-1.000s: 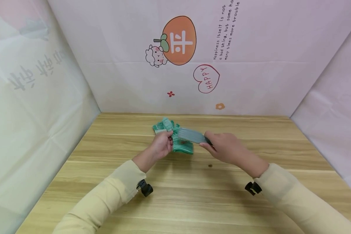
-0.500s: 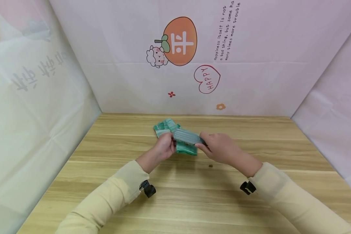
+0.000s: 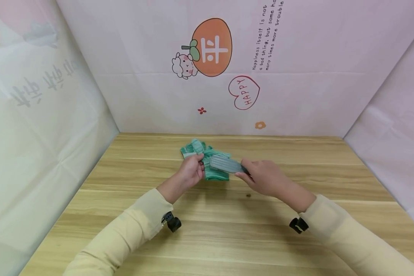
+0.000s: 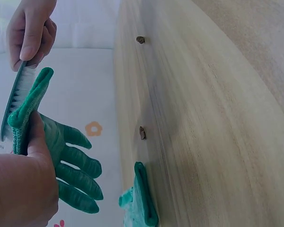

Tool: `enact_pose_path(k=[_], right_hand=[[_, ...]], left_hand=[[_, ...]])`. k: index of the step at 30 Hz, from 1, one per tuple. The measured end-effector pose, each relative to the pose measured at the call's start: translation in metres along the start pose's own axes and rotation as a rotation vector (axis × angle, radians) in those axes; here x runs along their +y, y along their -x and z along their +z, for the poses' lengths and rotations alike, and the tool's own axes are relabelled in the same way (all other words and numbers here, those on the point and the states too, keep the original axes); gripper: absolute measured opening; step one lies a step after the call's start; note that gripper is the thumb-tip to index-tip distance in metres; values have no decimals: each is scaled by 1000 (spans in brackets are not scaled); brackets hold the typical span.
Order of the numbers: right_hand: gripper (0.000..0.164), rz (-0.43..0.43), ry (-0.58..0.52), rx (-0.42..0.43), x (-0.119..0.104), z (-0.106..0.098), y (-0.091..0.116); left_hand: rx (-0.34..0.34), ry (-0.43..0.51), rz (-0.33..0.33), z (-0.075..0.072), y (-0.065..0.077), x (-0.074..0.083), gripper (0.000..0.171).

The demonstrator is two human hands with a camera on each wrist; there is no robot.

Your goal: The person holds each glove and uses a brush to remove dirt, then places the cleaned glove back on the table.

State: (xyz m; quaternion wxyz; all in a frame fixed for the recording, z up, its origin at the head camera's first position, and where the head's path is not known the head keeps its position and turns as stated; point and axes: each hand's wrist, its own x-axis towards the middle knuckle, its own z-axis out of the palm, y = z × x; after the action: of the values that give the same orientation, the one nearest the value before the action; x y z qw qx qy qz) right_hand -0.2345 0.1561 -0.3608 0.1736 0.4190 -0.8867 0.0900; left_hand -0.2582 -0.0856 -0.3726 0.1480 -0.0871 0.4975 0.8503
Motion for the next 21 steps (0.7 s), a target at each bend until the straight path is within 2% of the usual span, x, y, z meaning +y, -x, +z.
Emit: enact_pose_path(k=[6, 13, 21], right_hand=[[26, 13, -15, 11, 6, 2, 7], [26, 64, -14, -22, 9, 1, 12], [26, 42, -5, 7, 11, -2, 14]], left_hand=[[21, 21, 5, -2, -2, 1, 18], [23, 21, 12, -7, -3, 5, 14], [32, 14, 12, -12, -3, 7, 16]])
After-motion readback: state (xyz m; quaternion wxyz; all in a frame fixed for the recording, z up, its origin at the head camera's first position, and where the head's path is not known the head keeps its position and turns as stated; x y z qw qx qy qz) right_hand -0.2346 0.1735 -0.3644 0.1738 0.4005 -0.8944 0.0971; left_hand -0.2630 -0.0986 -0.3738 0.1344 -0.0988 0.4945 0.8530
